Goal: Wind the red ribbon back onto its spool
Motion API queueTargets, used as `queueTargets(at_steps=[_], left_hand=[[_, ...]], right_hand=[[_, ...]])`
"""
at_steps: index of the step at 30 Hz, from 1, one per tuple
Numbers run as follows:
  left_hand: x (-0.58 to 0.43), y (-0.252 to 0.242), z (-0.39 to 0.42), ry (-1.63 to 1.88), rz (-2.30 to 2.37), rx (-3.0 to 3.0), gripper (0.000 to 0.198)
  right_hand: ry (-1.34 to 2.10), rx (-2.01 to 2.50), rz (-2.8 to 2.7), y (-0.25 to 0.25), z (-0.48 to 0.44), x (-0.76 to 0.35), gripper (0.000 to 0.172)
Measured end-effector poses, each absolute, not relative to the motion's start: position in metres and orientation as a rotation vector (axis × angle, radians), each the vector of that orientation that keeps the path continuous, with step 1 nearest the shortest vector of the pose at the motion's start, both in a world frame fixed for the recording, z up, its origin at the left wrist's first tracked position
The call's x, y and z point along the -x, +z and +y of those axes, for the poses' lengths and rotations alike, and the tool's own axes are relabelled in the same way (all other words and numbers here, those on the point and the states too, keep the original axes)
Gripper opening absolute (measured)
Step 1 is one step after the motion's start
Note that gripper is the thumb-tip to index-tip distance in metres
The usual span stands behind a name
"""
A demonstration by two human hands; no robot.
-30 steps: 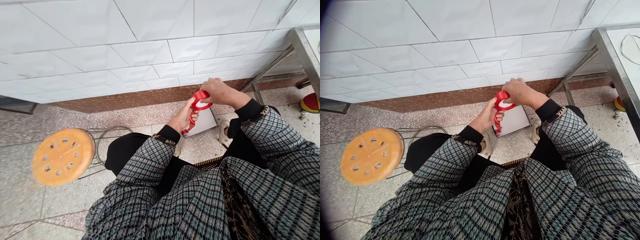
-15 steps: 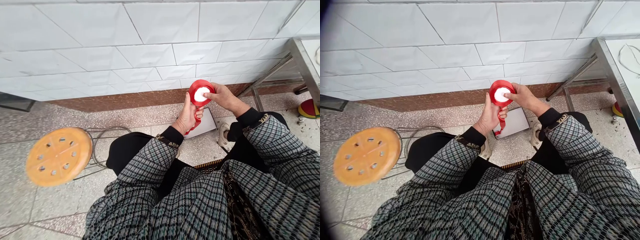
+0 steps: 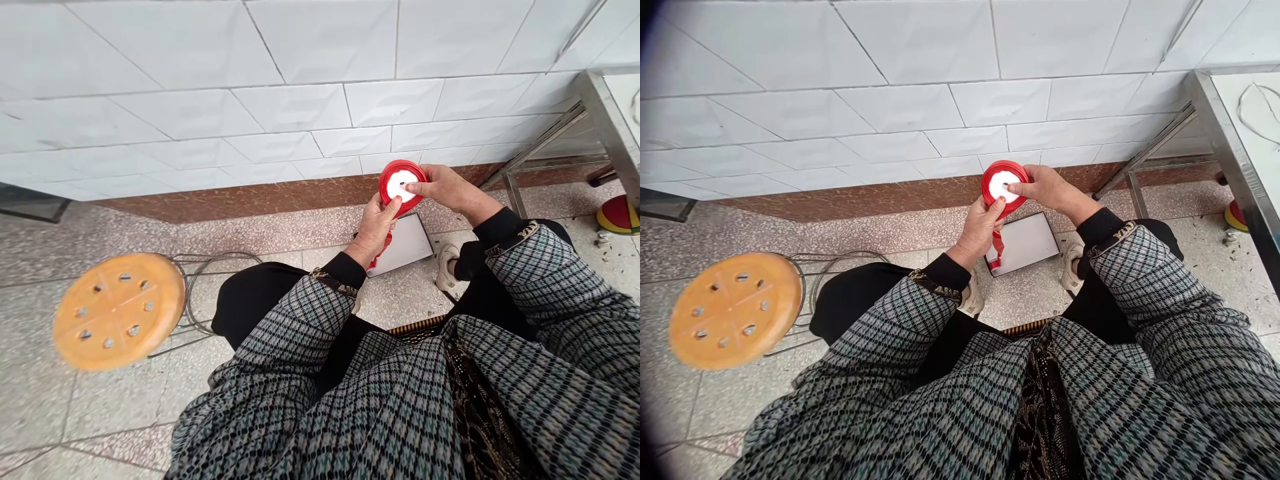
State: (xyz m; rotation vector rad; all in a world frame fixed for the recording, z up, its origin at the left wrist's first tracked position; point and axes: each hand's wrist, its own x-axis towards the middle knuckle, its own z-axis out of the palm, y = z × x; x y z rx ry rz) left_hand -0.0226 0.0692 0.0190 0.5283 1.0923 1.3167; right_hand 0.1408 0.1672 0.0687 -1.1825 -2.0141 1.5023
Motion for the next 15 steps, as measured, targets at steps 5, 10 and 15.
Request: queueTargets(at_steps=[5,10,15], left_hand=[[0.024,0.017,0.070,1.347,1.047,-0.512,0.034],[0.024,0.015,0.070,1.371,0.994,-0.560,0.036],[0.022,0.017,0.072,1.414,1.070,-0.503,0.030]], right_hand=[[1.644,1.103,-1.925,0.070,0.167,-0.142,0.047],[1.608,1.103,-1.875,0.062,0.166,-0.141,0.043],[1.558,1.071,-1.822,0.058,0.158,-0.132,0.042]])
